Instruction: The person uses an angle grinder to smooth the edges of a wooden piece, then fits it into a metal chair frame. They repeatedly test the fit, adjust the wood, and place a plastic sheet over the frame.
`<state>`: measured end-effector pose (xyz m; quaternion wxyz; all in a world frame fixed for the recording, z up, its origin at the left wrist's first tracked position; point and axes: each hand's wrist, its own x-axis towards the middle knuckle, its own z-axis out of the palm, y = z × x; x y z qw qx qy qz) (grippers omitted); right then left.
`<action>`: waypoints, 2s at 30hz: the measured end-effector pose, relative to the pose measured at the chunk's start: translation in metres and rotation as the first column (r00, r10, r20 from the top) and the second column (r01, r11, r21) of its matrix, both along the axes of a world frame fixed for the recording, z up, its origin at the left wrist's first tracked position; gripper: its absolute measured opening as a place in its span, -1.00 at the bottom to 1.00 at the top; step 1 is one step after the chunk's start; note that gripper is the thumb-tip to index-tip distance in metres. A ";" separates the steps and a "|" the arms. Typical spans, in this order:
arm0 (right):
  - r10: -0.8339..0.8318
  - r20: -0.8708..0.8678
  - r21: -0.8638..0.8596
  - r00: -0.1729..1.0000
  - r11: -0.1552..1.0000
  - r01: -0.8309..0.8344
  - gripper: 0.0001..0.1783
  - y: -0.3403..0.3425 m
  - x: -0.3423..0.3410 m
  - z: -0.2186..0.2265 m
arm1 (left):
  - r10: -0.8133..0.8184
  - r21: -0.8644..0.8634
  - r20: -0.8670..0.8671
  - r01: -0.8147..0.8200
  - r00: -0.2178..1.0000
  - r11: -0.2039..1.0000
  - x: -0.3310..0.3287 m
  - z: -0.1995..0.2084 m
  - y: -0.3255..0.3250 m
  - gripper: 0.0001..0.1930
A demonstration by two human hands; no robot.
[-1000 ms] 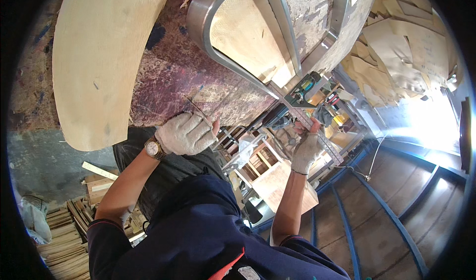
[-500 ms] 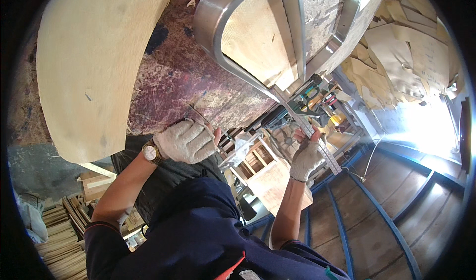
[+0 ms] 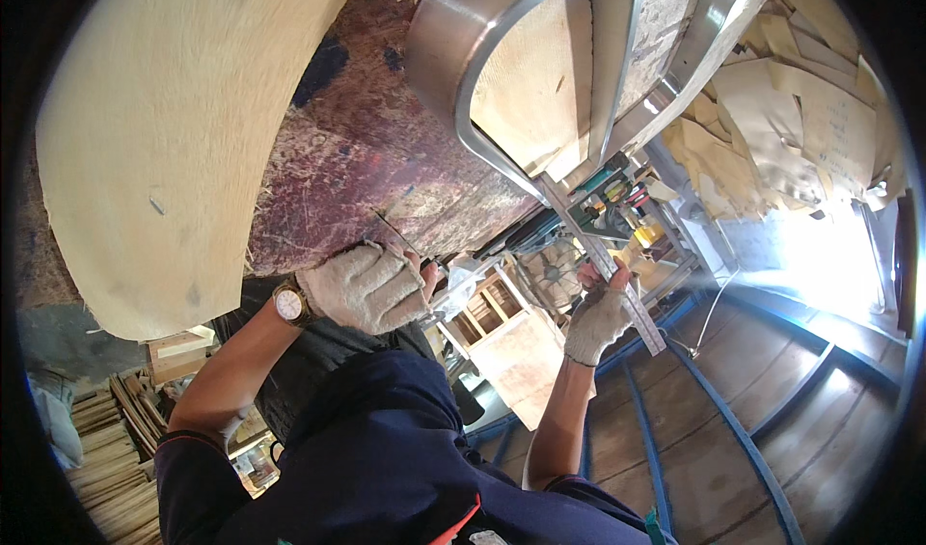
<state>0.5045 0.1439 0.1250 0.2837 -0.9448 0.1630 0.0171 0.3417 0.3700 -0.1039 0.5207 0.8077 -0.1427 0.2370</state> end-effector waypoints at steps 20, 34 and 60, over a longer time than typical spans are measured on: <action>0.100 0.060 -0.080 0.993 0.992 -0.095 -0.60 0.064 -0.003 0.007 | 0.090 -0.033 -0.061 -0.092 0.994 0.995 0.000 0.002 -0.006 -0.83; 0.075 0.147 0.044 0.986 0.996 -0.082 -0.57 0.166 -0.021 -0.006 | 0.101 0.035 0.052 -0.103 0.994 0.994 0.010 -0.002 0.003 -0.82; 0.097 0.081 -0.120 0.992 0.989 -0.087 -0.56 0.162 -0.018 -0.010 | 0.086 -0.003 0.059 -0.086 0.995 0.996 0.006 -0.006 -0.004 -0.76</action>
